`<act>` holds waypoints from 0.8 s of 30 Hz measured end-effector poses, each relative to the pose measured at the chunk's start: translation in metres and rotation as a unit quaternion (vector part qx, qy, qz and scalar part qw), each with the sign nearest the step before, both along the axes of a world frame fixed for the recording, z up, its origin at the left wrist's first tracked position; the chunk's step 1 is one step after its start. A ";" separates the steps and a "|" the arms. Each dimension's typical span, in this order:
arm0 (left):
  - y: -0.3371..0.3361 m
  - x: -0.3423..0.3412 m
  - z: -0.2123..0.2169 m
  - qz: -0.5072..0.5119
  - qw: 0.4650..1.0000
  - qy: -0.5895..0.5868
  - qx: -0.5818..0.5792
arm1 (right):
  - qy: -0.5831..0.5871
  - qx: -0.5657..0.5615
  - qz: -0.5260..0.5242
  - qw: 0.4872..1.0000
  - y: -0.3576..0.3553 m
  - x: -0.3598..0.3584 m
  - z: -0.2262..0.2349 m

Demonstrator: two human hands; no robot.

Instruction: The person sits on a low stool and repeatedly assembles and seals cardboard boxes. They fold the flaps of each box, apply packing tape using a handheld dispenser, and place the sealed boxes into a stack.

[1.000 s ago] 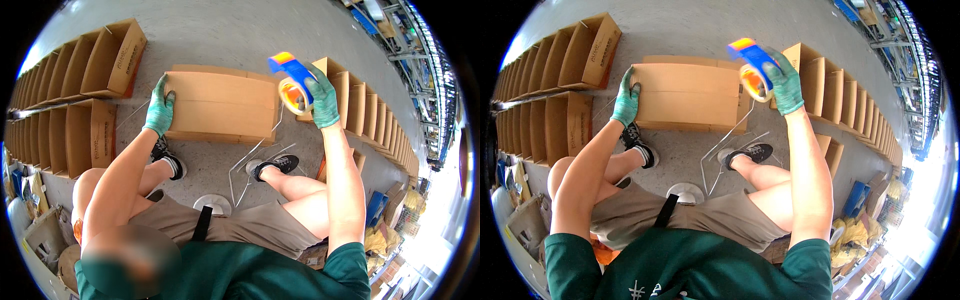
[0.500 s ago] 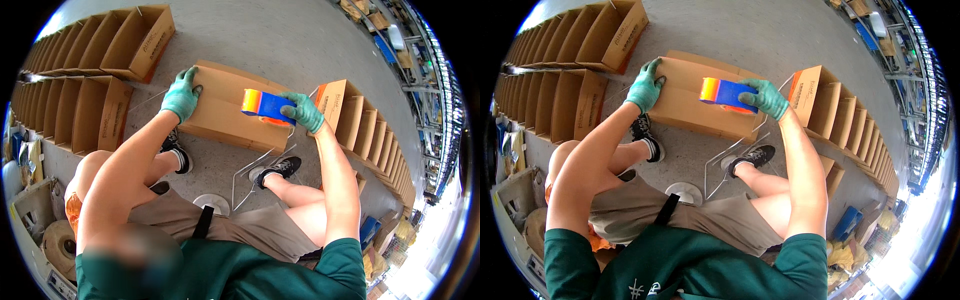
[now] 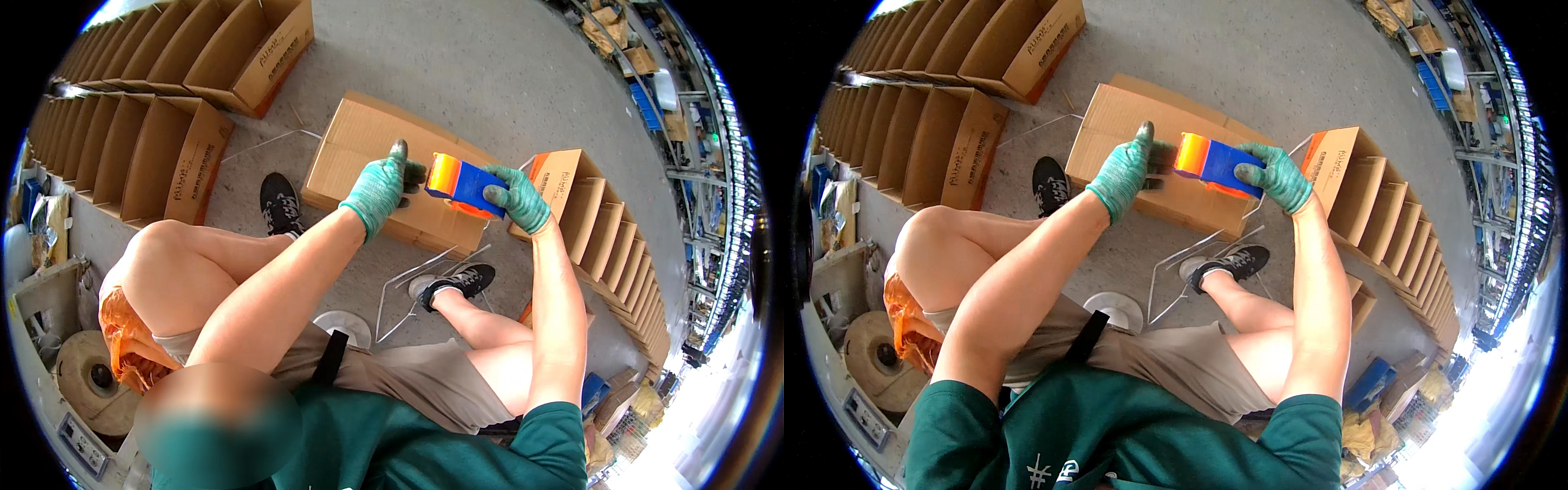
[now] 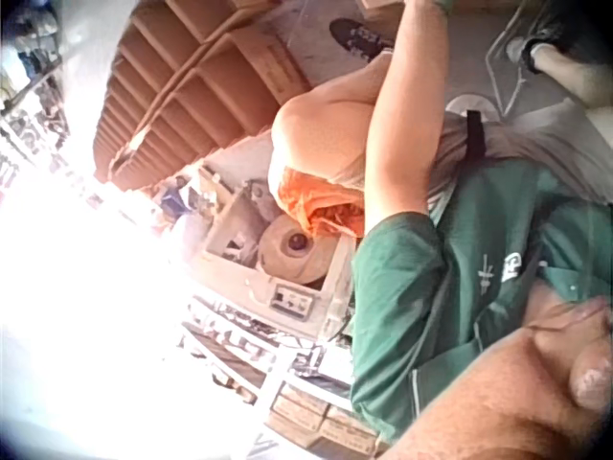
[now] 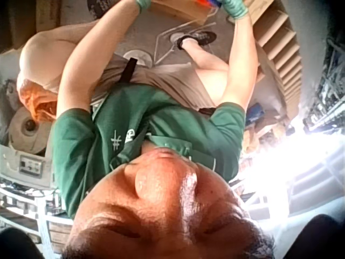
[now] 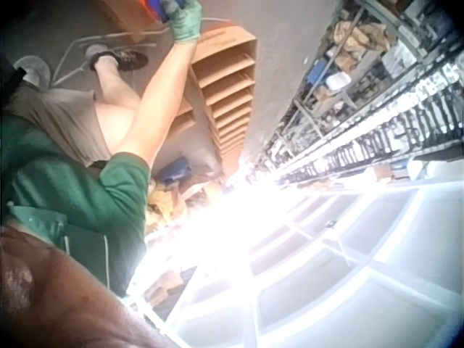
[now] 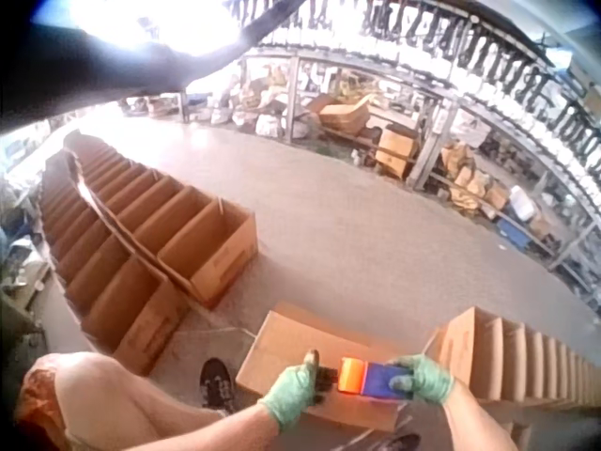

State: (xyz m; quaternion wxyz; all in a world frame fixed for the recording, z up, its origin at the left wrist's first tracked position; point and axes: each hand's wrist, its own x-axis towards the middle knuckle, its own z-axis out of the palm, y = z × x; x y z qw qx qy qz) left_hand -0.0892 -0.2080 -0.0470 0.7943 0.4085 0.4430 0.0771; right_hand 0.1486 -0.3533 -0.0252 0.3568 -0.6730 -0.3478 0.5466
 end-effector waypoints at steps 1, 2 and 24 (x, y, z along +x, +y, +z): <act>-0.001 0.000 -0.002 -0.033 0.999 0.005 0.025 | -0.002 0.000 0.001 1.000 0.001 0.000 0.001; -0.002 0.001 -0.004 -0.065 0.997 0.010 0.051 | -0.004 0.000 0.002 1.000 0.002 -0.001 0.001; -0.021 0.012 -0.016 0.103 0.983 -0.082 -0.131 | -0.051 0.020 0.006 0.998 0.002 -0.011 0.004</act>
